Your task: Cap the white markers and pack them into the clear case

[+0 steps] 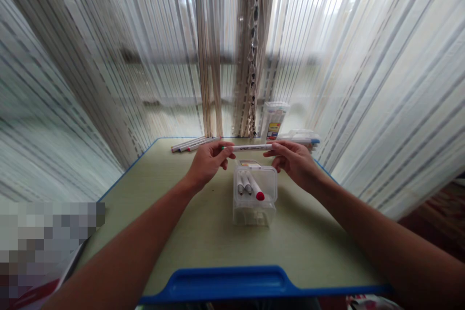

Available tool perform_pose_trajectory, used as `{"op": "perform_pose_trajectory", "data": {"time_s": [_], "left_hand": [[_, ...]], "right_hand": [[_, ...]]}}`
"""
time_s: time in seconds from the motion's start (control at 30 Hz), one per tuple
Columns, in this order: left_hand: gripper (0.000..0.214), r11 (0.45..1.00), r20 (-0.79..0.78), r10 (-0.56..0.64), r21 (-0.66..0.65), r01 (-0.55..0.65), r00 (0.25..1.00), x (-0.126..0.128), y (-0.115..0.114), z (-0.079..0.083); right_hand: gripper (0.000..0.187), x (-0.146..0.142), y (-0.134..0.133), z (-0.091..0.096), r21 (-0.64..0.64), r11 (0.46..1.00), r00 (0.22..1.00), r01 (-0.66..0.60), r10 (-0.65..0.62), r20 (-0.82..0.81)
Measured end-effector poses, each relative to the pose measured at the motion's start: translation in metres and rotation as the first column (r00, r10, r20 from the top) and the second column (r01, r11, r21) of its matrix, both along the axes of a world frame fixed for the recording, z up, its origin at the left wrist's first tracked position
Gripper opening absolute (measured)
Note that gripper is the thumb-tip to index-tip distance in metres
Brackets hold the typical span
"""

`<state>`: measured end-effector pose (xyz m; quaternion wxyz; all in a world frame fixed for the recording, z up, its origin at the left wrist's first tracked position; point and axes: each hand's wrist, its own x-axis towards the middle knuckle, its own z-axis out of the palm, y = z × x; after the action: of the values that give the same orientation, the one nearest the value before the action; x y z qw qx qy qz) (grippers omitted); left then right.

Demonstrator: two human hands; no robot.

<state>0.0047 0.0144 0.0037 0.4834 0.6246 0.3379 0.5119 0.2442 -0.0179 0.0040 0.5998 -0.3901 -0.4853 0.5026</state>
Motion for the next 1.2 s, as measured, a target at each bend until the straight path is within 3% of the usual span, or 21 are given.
{"op": "perform_pose_trajectory", "data": {"time_s": [0.53, 0.87, 1.2], "left_hand": [[0.037, 0.997, -0.143, 0.039, 0.074, -0.028, 0.989, 0.0028, -0.0052, -0.0001], [0.035, 0.998, -0.061, 0.008, 0.057, -0.004, 0.998, 0.0030, -0.0036, 0.0013], [0.034, 0.999, 0.069, -0.015, -0.050, 0.018, 0.998, 0.0016, -0.0003, 0.0011]], "right_hand": [[0.034, -0.0030, -0.0011, -0.0042, 0.017, 1.000, 0.993, 0.019, -0.021, 0.120], [0.034, -0.0023, -0.0014, -0.0015, 0.002, 1.000, 0.997, 0.006, -0.006, 0.078], [0.030, -0.0001, -0.0002, -0.0017, 0.005, 1.000, 1.000, -0.029, 0.029, -0.002]]}}
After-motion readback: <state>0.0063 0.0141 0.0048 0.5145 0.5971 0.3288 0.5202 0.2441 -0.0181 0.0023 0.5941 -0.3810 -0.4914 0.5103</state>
